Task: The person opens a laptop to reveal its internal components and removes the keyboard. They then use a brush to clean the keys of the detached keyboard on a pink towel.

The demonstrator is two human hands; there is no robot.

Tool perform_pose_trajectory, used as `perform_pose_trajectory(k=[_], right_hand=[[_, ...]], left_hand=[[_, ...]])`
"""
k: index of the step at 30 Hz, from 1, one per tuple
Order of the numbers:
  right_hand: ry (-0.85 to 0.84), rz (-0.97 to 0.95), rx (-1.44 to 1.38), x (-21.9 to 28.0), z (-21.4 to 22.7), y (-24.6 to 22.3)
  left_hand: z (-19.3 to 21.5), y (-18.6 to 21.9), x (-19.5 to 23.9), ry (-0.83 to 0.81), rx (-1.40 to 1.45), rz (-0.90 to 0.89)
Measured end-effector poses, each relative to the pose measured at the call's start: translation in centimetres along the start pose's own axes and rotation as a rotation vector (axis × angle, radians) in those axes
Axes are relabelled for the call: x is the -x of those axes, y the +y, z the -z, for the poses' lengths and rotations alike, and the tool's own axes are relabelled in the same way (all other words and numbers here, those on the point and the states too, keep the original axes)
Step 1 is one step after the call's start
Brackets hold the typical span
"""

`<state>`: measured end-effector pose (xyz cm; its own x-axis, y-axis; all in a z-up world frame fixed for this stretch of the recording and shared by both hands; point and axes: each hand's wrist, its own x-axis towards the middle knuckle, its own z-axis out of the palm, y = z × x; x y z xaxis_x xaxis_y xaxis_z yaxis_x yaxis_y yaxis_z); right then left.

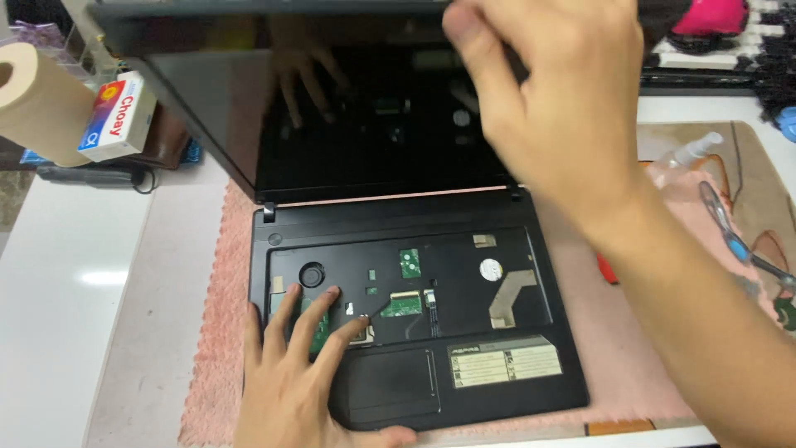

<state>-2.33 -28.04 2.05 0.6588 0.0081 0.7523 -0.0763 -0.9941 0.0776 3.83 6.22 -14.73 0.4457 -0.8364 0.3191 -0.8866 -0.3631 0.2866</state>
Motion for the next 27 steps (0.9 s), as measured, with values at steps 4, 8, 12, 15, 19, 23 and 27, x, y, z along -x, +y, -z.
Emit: perform_pose_trajectory(k=[4,8,12,15,19,23,27], right_hand=[[0.011,-0.031,-0.017,2.7,4.1,-6.1],[-0.032,-0.146,-0.028,8.0,6.8,-11.0],[-0.054,-0.151,-0.036,14.1,7.1,-14.7],[0.007,-0.315,-0.034,18.3,5.8,-17.6],[0.011,-0.385,-0.022,21.3,5.0,-19.2],[-0.035,0.011,0.04,23.1,5.1,-14.0],[-0.207,0.118,0.04,17.3,8.2,-9.4]], left_hand=[[-0.1,-0.2,0.3,-0.038,0.025,0.003],[-0.6,-0.3,1.0,0.072,0.057,-0.147],[-3.9,1.4,4.1,0.153,0.019,-0.218],[-6.3,3.8,6.2,0.255,0.095,-0.382],[-7.7,6.8,7.8,0.361,0.092,-0.347],[-6.8,7.6,7.2,0.415,0.166,-0.349],[-5.2,8.2,6.8,0.404,0.25,-0.309]])
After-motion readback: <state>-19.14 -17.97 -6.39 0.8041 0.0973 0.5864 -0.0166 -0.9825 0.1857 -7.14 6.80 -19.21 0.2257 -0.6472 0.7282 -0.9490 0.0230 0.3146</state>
